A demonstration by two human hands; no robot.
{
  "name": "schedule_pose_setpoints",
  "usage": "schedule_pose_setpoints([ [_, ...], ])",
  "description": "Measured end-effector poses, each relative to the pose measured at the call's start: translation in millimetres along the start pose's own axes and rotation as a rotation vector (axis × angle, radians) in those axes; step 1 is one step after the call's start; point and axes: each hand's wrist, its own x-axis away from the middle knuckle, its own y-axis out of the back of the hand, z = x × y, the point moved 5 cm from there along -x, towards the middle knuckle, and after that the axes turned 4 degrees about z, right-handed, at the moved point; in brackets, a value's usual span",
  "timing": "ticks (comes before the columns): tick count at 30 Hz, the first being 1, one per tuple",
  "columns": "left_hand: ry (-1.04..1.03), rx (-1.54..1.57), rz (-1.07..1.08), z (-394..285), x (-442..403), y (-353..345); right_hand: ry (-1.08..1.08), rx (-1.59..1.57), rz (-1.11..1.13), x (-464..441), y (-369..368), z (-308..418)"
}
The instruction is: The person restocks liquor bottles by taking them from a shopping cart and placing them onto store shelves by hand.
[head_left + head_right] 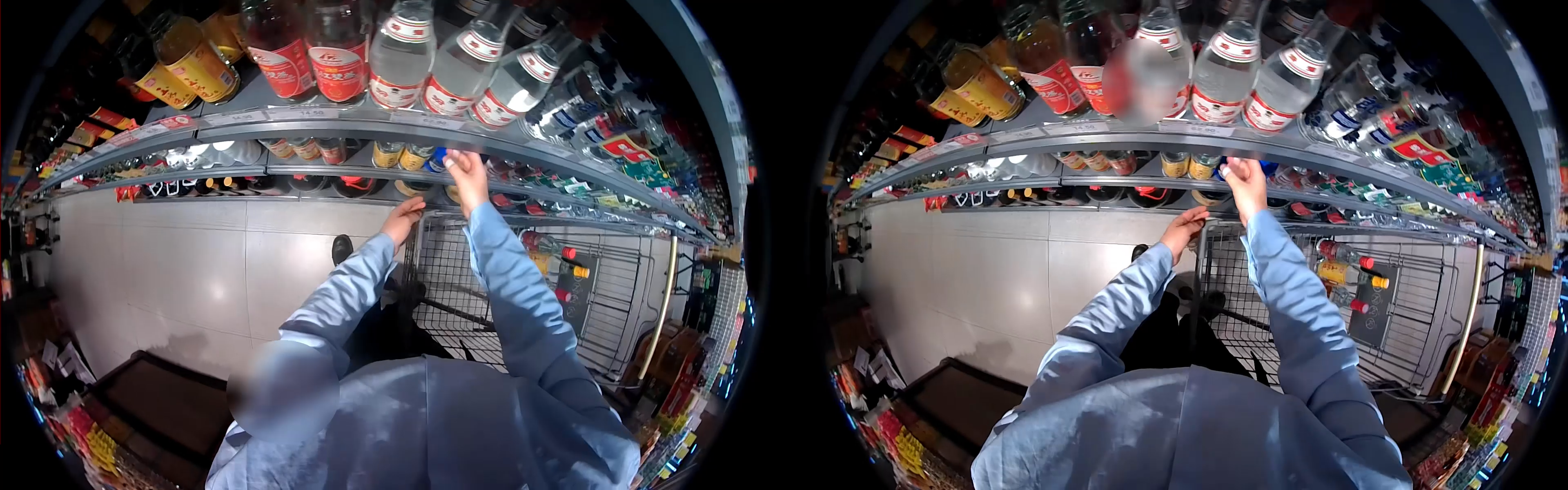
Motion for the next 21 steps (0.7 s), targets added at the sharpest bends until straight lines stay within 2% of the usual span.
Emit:
schedule_pose_setpoints([
  [2,-0.013,-0.088,-0.006,-2,27,-1,-0.176,-0.066,0.083,53,27,-3],
  [4,-0.061,-0.170,-0.025,7,49,0,-0.257,-0.041,0.135,109,56,-13],
  [6,-0.216,-0.402,-0.230,9,80,-3,-0.335,-0.015,0.129,157,97,-37],
  [7,-0.248,-0.538,-0.272,2,97,-12,-0.411,0.004,0.066,176,123,-50],
  [8,-0.457,-0.587,-0.334,5,108,-16,-0.491,0.018,0.006,194,148,-65],
  [10,-0.571,-0.737,-0.294,5,127,-36,-0.496,-0.144,-0.207,224,200,-86],
  [11,-0.484,-0.666,-0.228,14,130,-43,-0.512,-0.195,-0.374,236,223,-92],
  [12,-0.395,-0.597,-0.166,24,133,-49,-0.503,-0.253,-0.414,243,244,-97],
  [13,-0.339,-0.481,-0.106,36,131,-60,-0.436,-0.201,-0.590,251,266,-102],
  [14,-0.306,-0.554,-0.072,45,130,-70,-0.365,-0.199,-0.653,254,287,-104],
  [16,-0.288,-0.572,0.035,50,125,-96,-0.252,0.139,-0.995,265,332,-101],
  [17,-0.317,-0.566,0.085,52,122,-110,-0.047,0.191,-1.132,269,351,-96],
  [18,-0.287,-0.555,0.135,49,121,-128,-0.047,0.338,-1.185,272,363,-90],
  [20,-0.239,-0.497,0.161,56,114,-151,-0.212,0.402,-1.297,280,397,-109],
  [21,-0.237,-0.497,0.191,58,112,-163,-0.264,0.468,-1.238,279,407,-115],
])
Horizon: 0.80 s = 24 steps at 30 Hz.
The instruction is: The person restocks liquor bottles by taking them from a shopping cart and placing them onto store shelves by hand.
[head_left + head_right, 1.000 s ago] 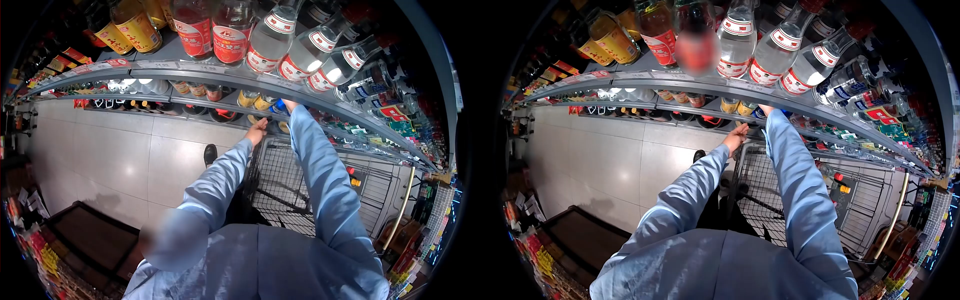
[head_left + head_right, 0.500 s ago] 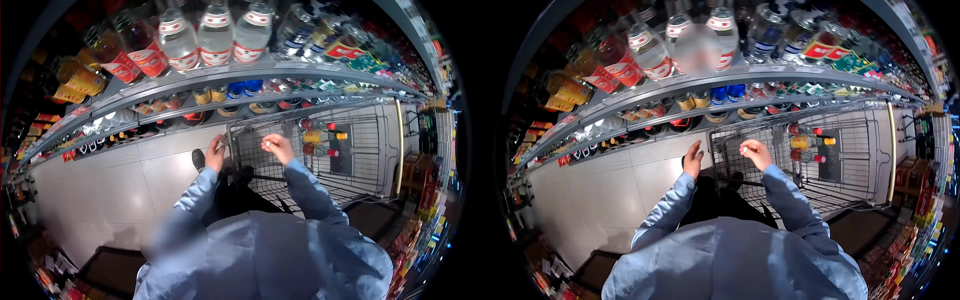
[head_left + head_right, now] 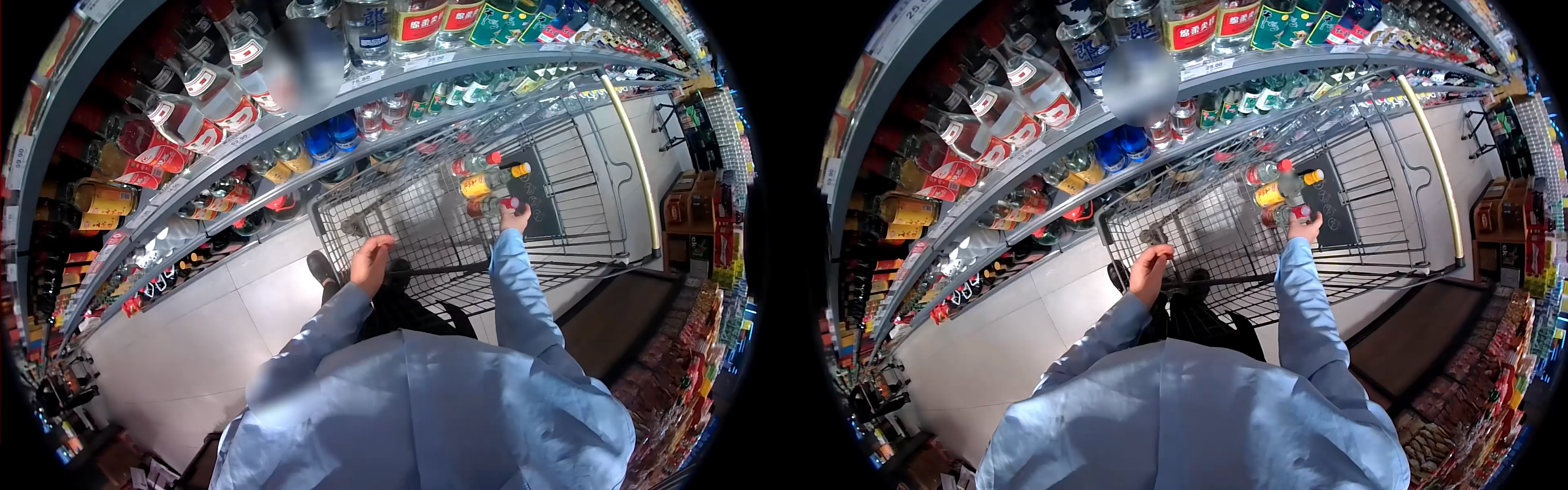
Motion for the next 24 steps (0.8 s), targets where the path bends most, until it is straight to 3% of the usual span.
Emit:
schedule_pose_setpoints([
  [2,0.004,0.000,0.035,3,-2,-20,0.028,0.158,0.116,-15,-9,-12],
  [5,0.074,0.024,0.118,24,3,-40,0.215,-0.110,0.319,-44,-37,-60],
  [7,0.131,-0.065,0.169,38,11,-41,0.022,-0.242,0.377,-35,-31,-37],
  [9,0.076,-0.077,0.108,56,15,-34,0.037,-0.216,0.413,-36,-37,-33],
  [12,0.236,-0.107,0.076,42,23,-24,0.148,-0.217,0.443,-53,-48,-48],
  [19,0.203,-0.116,0.000,27,21,-19,0.196,-0.087,0.439,-41,-44,-35],
  [20,0.199,-0.128,0.000,34,20,-18,0.174,-0.108,0.434,-28,-40,-29],
  [21,0.194,-0.141,0.002,36,20,-18,0.249,-0.339,0.590,-20,-51,-18],
  [23,0.209,-0.187,-0.011,37,18,-14,0.364,0.270,0.528,-10,-43,-15],
  [24,0.216,-0.224,-0.010,24,19,-13,0.379,0.308,0.543,-3,-41,-6],
])
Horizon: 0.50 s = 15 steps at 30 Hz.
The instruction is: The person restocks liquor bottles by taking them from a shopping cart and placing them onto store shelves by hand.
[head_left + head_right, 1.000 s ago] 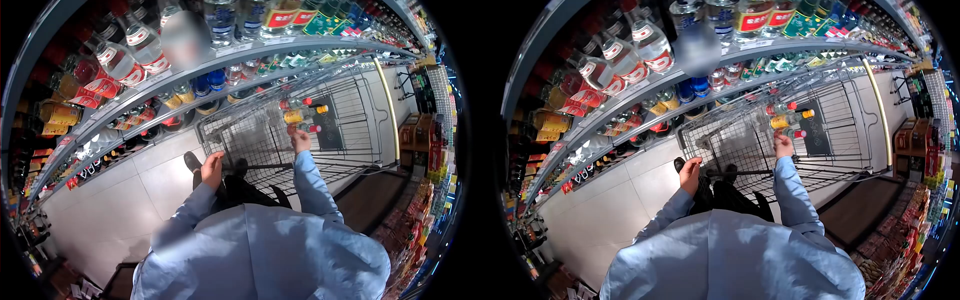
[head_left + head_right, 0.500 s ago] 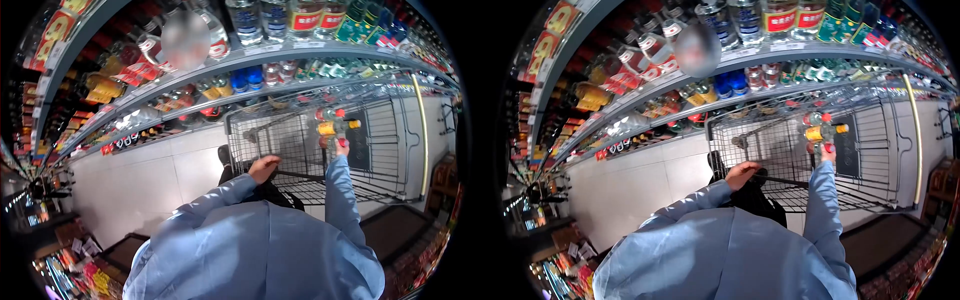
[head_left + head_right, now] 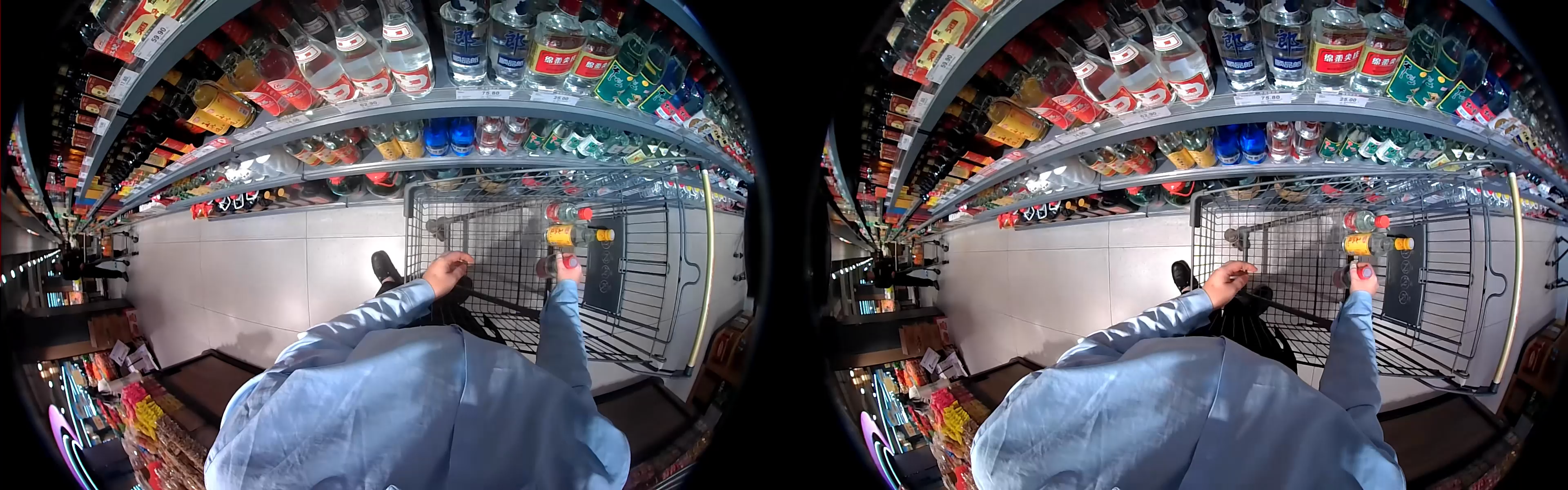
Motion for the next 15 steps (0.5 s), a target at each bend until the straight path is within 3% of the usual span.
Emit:
schedule_pose_setpoints([
  [3,-0.036,-0.064,-0.002,-2,-1,6,-0.056,-0.002,0.078,20,22,68],
  [6,0.003,0.022,-0.004,9,-2,14,0.067,-0.514,0.051,27,10,83],
  [7,0.064,0.084,0.028,4,1,16,0.075,-0.679,0.084,41,17,120],
  [9,-0.040,0.259,0.105,17,-4,22,0.076,-0.919,0.067,70,44,194],
  [12,0.120,0.281,0.052,-21,15,32,-0.048,-1.312,0.182,92,65,267],
  [15,0.231,1.055,0.287,-47,33,34,-0.127,-1.522,0.268,99,62,311],
])
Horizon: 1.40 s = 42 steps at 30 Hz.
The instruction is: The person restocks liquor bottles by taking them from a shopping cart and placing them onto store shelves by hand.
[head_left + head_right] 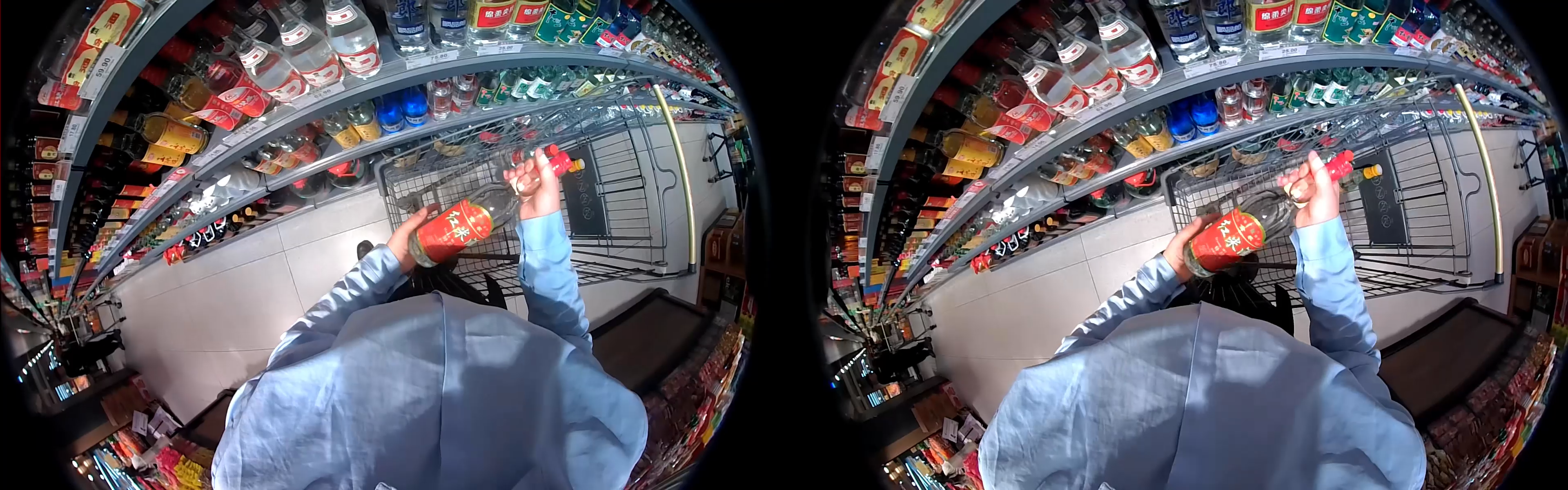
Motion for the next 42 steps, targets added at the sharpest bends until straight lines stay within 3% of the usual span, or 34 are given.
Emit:
schedule_pose_setpoints([
  [4,0.137,0.172,0.129,-28,49,-8,-0.137,-0.172,-0.060,-7,-24,-28],
  [8,0.097,0.064,-0.039,-51,84,19,-0.246,-0.211,-0.166,0,-36,-73],
  [17,0.005,0.119,-0.096,-85,121,83,-0.464,-0.086,0.124,28,-95,-120],
  [20,0.002,0.311,-0.223,-96,115,112,-0.429,-0.002,0.072,31,-118,-130],
  [23,0.079,0.467,-0.378,-108,112,124,-0.243,0.093,0.119,28,-163,-144],
  [25,-0.056,0.408,-0.334,-106,85,170,-0.118,0.194,0.170,26,-193,-158],
  [30,-0.170,0.347,-0.477,-134,59,169,0.204,0.513,0.311,8,-236,-215],
  [34,-0.287,0.459,-0.249,-169,41,151,0.290,0.933,0.481,-7,-263,-242],
  [42,-0.324,0.590,-0.154,-213,14,186,0.285,0.973,0.725,-46,-275,-297],
])
